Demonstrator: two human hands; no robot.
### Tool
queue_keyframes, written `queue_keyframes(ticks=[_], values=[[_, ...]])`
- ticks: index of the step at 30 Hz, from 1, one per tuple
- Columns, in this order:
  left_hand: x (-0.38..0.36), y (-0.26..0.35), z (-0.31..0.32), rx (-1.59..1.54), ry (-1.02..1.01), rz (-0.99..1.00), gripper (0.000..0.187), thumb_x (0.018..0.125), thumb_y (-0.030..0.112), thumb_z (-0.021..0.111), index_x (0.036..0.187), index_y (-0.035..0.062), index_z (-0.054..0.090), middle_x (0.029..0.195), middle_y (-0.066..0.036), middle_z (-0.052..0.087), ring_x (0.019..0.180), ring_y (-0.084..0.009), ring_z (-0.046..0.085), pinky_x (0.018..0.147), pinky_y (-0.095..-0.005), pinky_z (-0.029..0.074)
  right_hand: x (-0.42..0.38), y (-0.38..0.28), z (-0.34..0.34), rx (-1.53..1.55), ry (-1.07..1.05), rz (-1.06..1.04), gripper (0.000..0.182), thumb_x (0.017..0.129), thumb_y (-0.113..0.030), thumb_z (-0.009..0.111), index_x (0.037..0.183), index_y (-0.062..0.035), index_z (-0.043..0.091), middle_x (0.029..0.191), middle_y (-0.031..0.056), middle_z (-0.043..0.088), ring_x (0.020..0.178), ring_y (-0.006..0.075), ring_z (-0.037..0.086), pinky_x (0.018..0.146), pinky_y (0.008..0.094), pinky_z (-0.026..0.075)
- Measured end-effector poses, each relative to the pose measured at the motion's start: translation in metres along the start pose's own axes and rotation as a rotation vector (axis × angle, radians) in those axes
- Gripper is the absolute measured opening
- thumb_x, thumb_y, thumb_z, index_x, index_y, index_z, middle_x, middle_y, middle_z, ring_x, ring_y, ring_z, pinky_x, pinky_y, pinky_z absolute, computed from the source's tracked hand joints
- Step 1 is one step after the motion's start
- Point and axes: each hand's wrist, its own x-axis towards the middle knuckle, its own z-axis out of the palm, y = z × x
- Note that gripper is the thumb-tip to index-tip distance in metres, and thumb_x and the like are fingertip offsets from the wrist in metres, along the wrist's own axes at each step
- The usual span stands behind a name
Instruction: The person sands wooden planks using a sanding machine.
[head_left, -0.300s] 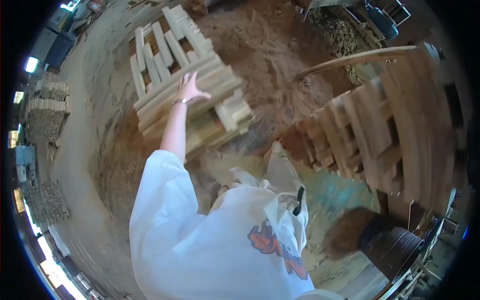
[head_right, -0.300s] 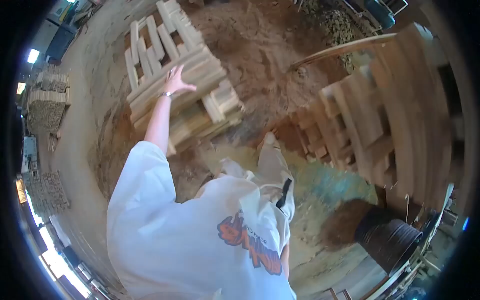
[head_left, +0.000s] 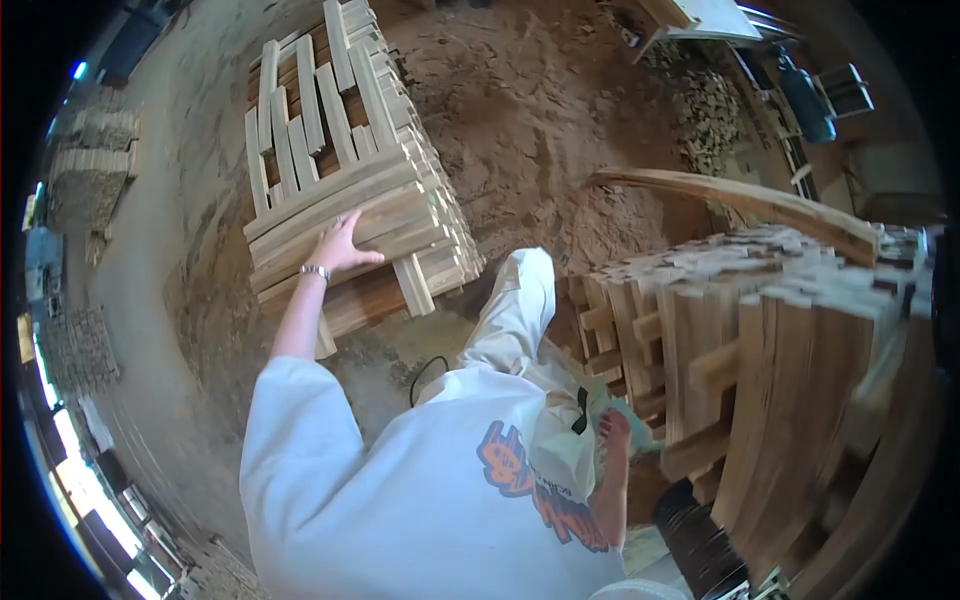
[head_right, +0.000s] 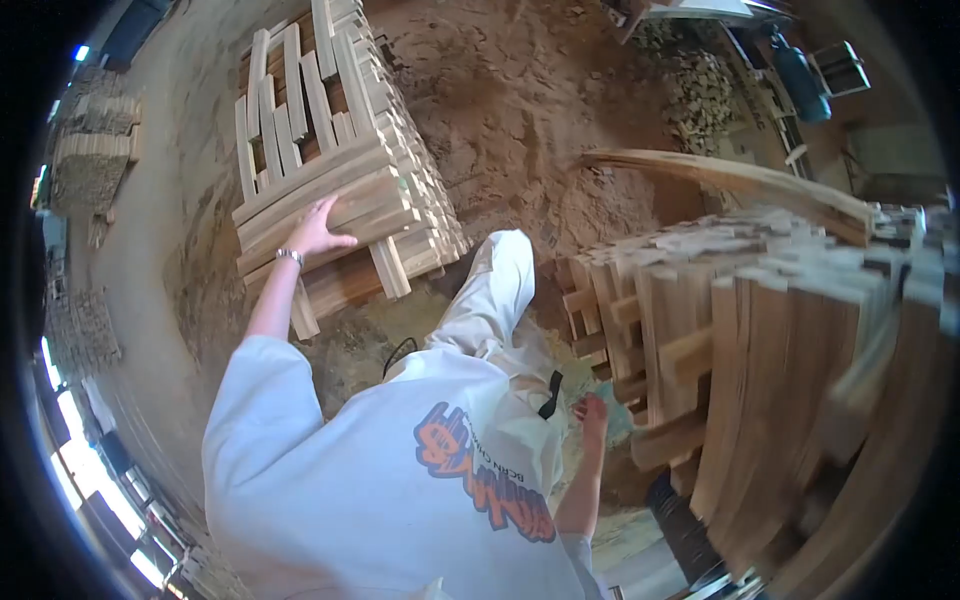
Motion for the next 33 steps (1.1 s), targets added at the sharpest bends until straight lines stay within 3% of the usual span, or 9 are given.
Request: queue_keyframes(ticks=[13,15,16,19,20,23,24,28,33], values=[[-0.006,0.014,0.011,0.049,0.034,-0.185,0.109,0.039,0.063,0.083,0.127,0.0123,0.042,0.134,-0.014,0.036,0.127,-0.0339,0.031,0.110,-0.0559,0.014,0.196,-0.246,0.091,-0.198,-0.029,-0.195,0.024,0.091,-0.024,0.054,0.096,-0.0019,0.064,0.081,0.0068,0.064,0.069,0.0107,0.059,0.058,0.0256,0.046],[0.009,-0.080,0.102,1.004,0.502,0.049,0.061,0.071,0.048,0.069,0.120,0.0158,0.051,0.122,-0.014,0.048,0.117,-0.0346,0.040,0.102,-0.0548,0.027,0.191,-0.292,0.136,-0.163,0.010,-0.197,0.024,0.091,-0.023,0.054,0.096,-0.0018,0.064,0.080,0.0066,0.064,0.069,0.0106,0.059,0.058,0.0255,0.046],[0.009,-0.023,0.036,0.313,-0.093,-0.202,0.036,0.082,0.032,0.059,0.114,0.0147,0.059,0.112,-0.016,0.054,0.108,-0.0339,0.046,0.096,-0.0511,0.035,0.188,-0.302,0.152,-0.167,0.018,-0.183,0.024,0.091,-0.023,0.054,0.096,-0.0018,0.064,0.080,0.0065,0.064,0.068,0.0105,0.059,0.058,0.0255,0.046],[0.005,-0.120,0.028,0.448,-0.353,0.125,0.026,0.087,0.024,0.055,0.106,0.0088,0.064,0.113,-0.018,0.057,0.112,-0.0332,0.048,0.094,-0.0450,0.039,0.189,-0.343,0.197,-0.167,0.021,-0.181,0.023,0.091,-0.022,0.055,0.095,-0.0017,0.064,0.079,0.0062,0.064,0.067,0.0103,0.058,0.057,0.0254,0.046],[0.089,-0.021,-0.007,-0.279,-0.403,-0.270,0.025,0.091,0.018,0.050,0.104,0.0014,0.064,0.118,-0.018,0.059,0.114,-0.0314,0.051,0.091,-0.0401,0.041,0.187,-0.355,0.215,-0.153,0.022,-0.185,0.023,0.090,-0.022,0.055,0.095,-0.0016,0.064,0.079,0.0062,0.064,0.067,0.0102,0.058,0.057,0.0254,0.046],[0.263,0.023,-0.128,0.027,-0.944,0.172,0.040,0.087,0.033,0.061,0.113,0.0024,0.063,0.100,-0.010,0.069,0.091,-0.0213,0.064,0.078,-0.0377,0.049,0.219,-0.373,0.280,-0.106,0.033,-0.198,0.022,0.090,-0.021,0.055,0.094,-0.0015,0.065,0.078,0.0059,0.064,0.066,0.0100,0.058,0.056,0.0253,0.046],[0.299,0.036,-0.153,-0.297,-0.699,-0.196,0.041,0.080,0.034,0.071,0.108,0.0052,0.065,0.092,-0.008,0.070,0.084,-0.0191,0.066,0.072,-0.0359,0.052,0.219,-0.455,0.289,0.011,0.087,0.075,0.022,0.088,-0.019,0.056,0.094,-0.0006,0.066,0.075,0.0040,0.064,0.063,0.0095,0.057,0.055,0.0260,0.046],[0.451,0.128,-0.262,-0.578,-0.032,0.079,0.037,0.083,0.027,0.071,0.107,-0.0003,0.064,0.085,-0.007,0.069,0.074,-0.0121,0.064,0.067,-0.0252,0.051,0.295,-0.587,0.304,0.269,0.066,-0.086,0.026,0.094,-0.027,0.057,0.105,-0.0034,0.061,0.080,0.0007,0.062,0.063,0.0072,0.055,0.054,0.0212,0.043],[0.544,0.216,-0.329,-0.491,0.019,0.169,0.034,0.084,0.026,0.070,0.105,-0.0004,0.065,0.084,-0.010,0.069,0.074,-0.0151,0.065,0.068,-0.0273,0.051,0.349,-0.675,0.355,0.327,0.037,-0.110,0.021,0.092,-0.016,0.054,0.105,-0.0003,0.062,0.083,0.0050,0.065,0.065,0.0094,0.058,0.057,0.0232,0.045]])
